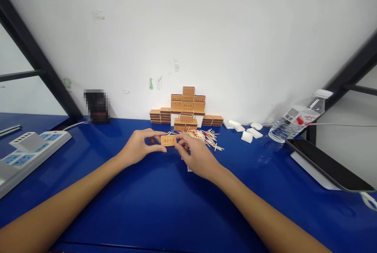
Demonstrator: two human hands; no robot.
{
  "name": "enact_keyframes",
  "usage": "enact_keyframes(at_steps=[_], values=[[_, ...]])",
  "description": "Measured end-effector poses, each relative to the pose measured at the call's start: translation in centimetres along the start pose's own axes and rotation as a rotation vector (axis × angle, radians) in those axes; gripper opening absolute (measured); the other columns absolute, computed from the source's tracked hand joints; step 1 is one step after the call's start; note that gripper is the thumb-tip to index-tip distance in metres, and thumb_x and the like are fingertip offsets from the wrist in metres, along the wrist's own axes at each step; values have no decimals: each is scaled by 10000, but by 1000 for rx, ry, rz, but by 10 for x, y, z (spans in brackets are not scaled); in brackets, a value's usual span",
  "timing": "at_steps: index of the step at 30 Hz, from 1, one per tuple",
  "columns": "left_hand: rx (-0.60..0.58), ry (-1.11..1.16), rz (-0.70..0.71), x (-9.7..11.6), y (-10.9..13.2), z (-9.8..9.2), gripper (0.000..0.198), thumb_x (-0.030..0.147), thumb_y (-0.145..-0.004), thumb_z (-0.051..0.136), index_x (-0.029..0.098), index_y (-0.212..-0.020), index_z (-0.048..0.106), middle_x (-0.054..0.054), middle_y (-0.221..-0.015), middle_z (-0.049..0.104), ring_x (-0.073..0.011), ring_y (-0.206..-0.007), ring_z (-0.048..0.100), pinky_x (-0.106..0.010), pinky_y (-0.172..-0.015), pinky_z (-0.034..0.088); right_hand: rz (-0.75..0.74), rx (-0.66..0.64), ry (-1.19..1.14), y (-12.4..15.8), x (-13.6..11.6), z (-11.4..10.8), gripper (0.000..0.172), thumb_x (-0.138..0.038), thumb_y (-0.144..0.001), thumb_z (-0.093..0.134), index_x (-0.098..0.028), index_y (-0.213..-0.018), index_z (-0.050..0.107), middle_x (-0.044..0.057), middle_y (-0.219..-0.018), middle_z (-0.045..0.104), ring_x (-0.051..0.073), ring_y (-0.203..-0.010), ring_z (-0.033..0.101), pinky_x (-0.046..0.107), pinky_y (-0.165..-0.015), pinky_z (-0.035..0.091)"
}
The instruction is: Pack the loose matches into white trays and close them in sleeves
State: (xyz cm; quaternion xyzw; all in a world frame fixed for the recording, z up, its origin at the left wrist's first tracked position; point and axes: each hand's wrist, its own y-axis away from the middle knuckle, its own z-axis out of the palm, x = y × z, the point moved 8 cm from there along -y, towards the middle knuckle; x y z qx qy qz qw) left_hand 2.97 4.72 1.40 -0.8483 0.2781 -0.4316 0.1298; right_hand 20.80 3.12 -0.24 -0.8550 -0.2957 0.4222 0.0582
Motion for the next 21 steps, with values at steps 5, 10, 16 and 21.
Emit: enact_keyframes(at_steps=[5,10,16,21], values=[[7,-52,55,8,3,1,589,469,-657,956,267,-1186,794,-15,-879,748,-173,-768,646,-283,-716,511,-195,36,315,9,-15,10,463,-276,-1039,467,-148,-1479,526,198,-1294,706,322,-1134,709,510,-947,586],[56,-79,71,11,4,-3,504,493,-759,895,249,-1183,773,-25,-939,775,-176,-801,680,-289,-762,540,-181,38,413,8,-14,9,494,-276,-1040,449,-167,-1518,506,193,-1317,691,325,-1142,698,522,-972,577],[230,-56,-182,-35,-30,-53,536,571,-900,716,144,-1224,731,-83,-969,808,-240,-896,741,-321,-809,558,-117,83,443,0,-14,-14,417,-258,-1030,451,-208,-1417,596,147,-1218,716,258,-955,695,444,-877,559],[311,-151,-212,-66,-64,-77,536,484,-920,691,104,-1297,715,-99,-1014,804,-256,-973,725,-350,-907,529,-47,58,606,-4,-3,-22,297,-257,-1041,460,-194,-1183,713,115,-1097,742,247,-930,689,377,-806,507]])
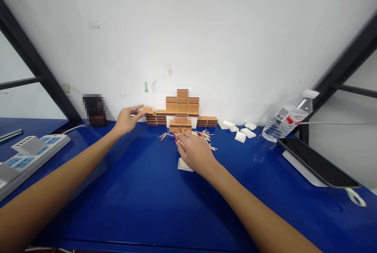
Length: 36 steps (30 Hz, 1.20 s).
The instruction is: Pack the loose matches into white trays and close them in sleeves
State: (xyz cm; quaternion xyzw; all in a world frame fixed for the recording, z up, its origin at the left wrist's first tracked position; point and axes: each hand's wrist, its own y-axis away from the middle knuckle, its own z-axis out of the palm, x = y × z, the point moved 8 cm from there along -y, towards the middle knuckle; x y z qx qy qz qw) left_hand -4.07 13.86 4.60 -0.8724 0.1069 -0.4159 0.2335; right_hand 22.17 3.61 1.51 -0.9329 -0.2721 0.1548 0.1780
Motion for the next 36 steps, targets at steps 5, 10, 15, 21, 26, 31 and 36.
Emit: enact_keyframes(at_steps=[5,10,15,21,26,31,36], values=[[65,-73,-28,-14,-5,13,451,439,-908,711,111,-1213,760,-90,-937,803,-248,-874,722,-357,-873,535,173,-29,109,-2,18,-9,221,-238,-1027,506,-199,-982,719,84,-1009,759,228,-869,696,319,-691,416],[131,-145,-37,-20,-6,14,375,435,-877,752,141,-1108,781,-76,-857,774,-213,-792,682,-329,-807,521,244,-26,177,-3,24,-20,242,-262,-1045,489,-185,-995,713,102,-1032,755,240,-840,695,327,-641,366],[165,-212,-12,-2,2,6,369,384,-874,741,138,-1148,741,-70,-867,741,-205,-765,648,-343,-802,501,52,-159,-39,-1,21,-26,202,-309,-1000,599,-205,-854,692,62,-898,739,195,-776,653,306,-648,382],[-258,-111,273,75,89,39,249,415,-932,693,228,-1083,758,-31,-908,719,-165,-772,637,-297,-742,518,-30,-495,-328,16,15,-8,304,-437,-741,879,-234,-905,724,18,-865,710,177,-736,615,279,-605,405],[-528,-41,375,99,141,68,481,545,-811,821,233,-1167,733,-70,-1034,706,-232,-943,659,-374,-850,551,-94,-416,-486,11,-12,4,248,-388,-817,826,-228,-976,725,7,-882,683,157,-760,593,268,-650,422],[-559,-70,339,85,139,72,304,470,-892,768,242,-1092,756,-61,-1028,706,-237,-976,643,-391,-876,530,36,-144,-463,-5,16,-3,229,-429,-948,670,-224,-878,742,17,-824,699,158,-711,585,283,-642,409],[-547,-58,355,81,139,68,281,447,-899,770,247,-1097,763,-58,-1028,710,-234,-964,639,-389,-865,525,347,51,-149,-16,72,-7,276,-440,-916,657,-205,-778,699,34,-744,698,177,-670,606,304,-600,370]])
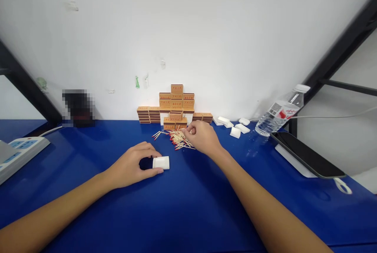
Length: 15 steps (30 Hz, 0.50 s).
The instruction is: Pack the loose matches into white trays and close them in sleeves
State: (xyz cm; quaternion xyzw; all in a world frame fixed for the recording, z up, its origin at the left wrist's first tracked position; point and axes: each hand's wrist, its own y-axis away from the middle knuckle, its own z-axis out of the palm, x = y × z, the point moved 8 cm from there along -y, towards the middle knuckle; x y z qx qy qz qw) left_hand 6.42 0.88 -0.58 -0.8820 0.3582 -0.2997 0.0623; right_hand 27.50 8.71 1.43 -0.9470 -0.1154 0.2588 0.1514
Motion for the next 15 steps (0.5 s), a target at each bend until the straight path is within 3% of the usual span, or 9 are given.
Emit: enact_keyframes(at_steps=[8,15], values=[[6,-46,40,3,1,3,299,466,-921,747,235,-1109,765,-58,-1023,701,-232,-927,612,-399,-872,517,-33,-35,234,-11,-22,26,308,-499,-861,708,-201,-794,676,90,-885,709,211,-730,621,313,-592,335],[1,-66,56,5,2,3,302,462,-934,735,227,-1122,759,-61,-1017,707,-231,-919,606,-394,-857,513,-66,-134,362,0,-22,27,290,-413,-925,663,-202,-729,625,95,-853,703,228,-741,630,322,-590,306]])
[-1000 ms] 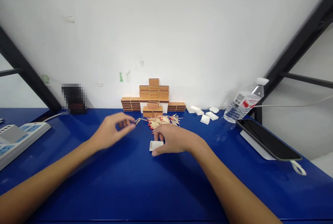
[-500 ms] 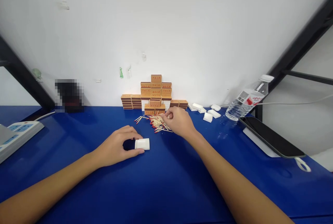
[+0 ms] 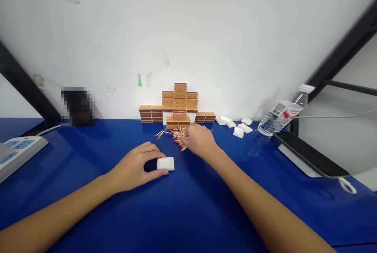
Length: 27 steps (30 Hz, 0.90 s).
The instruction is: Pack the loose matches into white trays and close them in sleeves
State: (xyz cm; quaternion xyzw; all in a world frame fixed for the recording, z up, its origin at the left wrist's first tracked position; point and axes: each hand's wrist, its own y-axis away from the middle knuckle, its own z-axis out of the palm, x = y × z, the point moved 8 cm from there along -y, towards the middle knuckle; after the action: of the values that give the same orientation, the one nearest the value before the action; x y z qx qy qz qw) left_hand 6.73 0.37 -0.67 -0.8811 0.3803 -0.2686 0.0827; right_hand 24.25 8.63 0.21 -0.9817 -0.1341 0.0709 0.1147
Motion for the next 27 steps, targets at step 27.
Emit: enact_keyframes(at_steps=[27], values=[[-47,-15,-64,-18,-4,-11,251,408,-888,765,223,-1057,758,-41,-1028,712,-226,-979,631,-396,-887,517,-400,-42,-365,28,-11,-28,241,-341,-1057,548,-196,-937,698,56,-894,663,179,-773,595,297,-685,422]])
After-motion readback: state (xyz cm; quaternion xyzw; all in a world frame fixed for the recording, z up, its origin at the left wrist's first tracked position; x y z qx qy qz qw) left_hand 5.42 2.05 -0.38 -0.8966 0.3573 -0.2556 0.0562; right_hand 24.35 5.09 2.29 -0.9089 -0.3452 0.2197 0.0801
